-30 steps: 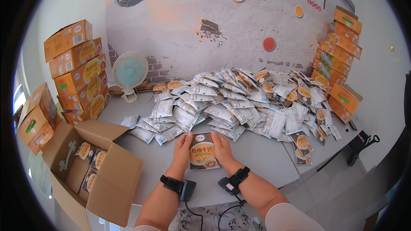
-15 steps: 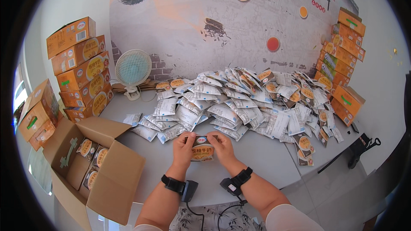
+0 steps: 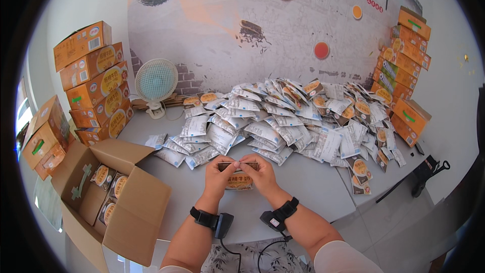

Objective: The person packs small food packets into a cardboard box. They pick up packets from a large pile on the table, place them into the box, and occasionally move boxes or a trolley.

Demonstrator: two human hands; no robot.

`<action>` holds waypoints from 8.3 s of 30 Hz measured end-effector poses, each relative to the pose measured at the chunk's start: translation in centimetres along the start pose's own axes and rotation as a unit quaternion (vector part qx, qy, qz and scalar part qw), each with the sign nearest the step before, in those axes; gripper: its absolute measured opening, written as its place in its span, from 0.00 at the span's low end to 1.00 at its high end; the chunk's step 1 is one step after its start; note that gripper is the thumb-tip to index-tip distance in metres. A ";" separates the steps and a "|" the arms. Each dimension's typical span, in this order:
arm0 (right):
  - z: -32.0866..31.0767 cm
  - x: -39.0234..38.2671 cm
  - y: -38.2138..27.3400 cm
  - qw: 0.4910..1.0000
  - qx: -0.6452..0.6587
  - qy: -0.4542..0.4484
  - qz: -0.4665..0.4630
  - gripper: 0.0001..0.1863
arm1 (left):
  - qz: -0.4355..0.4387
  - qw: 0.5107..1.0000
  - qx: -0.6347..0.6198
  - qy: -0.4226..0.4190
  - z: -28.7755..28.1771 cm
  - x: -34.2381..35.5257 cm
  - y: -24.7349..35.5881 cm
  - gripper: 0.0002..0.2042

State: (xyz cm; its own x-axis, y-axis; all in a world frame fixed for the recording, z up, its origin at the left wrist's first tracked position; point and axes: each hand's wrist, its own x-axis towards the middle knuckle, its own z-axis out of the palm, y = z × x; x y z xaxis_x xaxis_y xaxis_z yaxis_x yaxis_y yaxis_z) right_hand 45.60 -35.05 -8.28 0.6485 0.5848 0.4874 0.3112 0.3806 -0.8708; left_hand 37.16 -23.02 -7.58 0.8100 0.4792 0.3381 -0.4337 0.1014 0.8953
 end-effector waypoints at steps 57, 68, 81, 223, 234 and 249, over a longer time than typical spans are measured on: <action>-2.1 1.1 1.4 0.996 0.046 0.056 0.054 0.11 | -0.054 0.997 -0.046 0.011 -2.1 1.4 -1.4 0.06; -3.2 1.3 3.1 0.981 -0.039 -0.122 0.148 0.31 | -0.185 0.971 0.126 -0.089 -2.6 1.5 -3.2 0.23; -2.8 1.3 1.6 0.936 -0.003 -0.161 0.313 0.33 | -0.232 0.967 -0.105 0.034 -4.0 2.2 -3.4 0.17; -3.5 0.7 0.7 0.922 0.206 -0.175 0.276 0.32 | 0.012 0.966 0.257 0.008 -0.3 3.8 2.6 0.03; -2.1 0.4 0.7 0.915 0.011 -0.245 0.321 0.28 | -0.016 0.984 0.169 0.051 -2.0 3.4 0.1 0.03; -2.2 0.3 1.8 0.895 0.084 -0.243 0.364 0.22 | 0.017 0.956 0.282 0.078 -4.6 4.0 -0.6 0.09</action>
State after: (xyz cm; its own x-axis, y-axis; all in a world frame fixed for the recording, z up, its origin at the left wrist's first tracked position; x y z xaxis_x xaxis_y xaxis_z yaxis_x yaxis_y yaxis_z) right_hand 47.87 -35.73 -9.79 0.2464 0.9486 -0.1988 -0.2065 -0.1490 -0.9670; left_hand 38.86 -17.15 -8.06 0.7113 0.6026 0.3619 -0.1413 -0.3818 0.9134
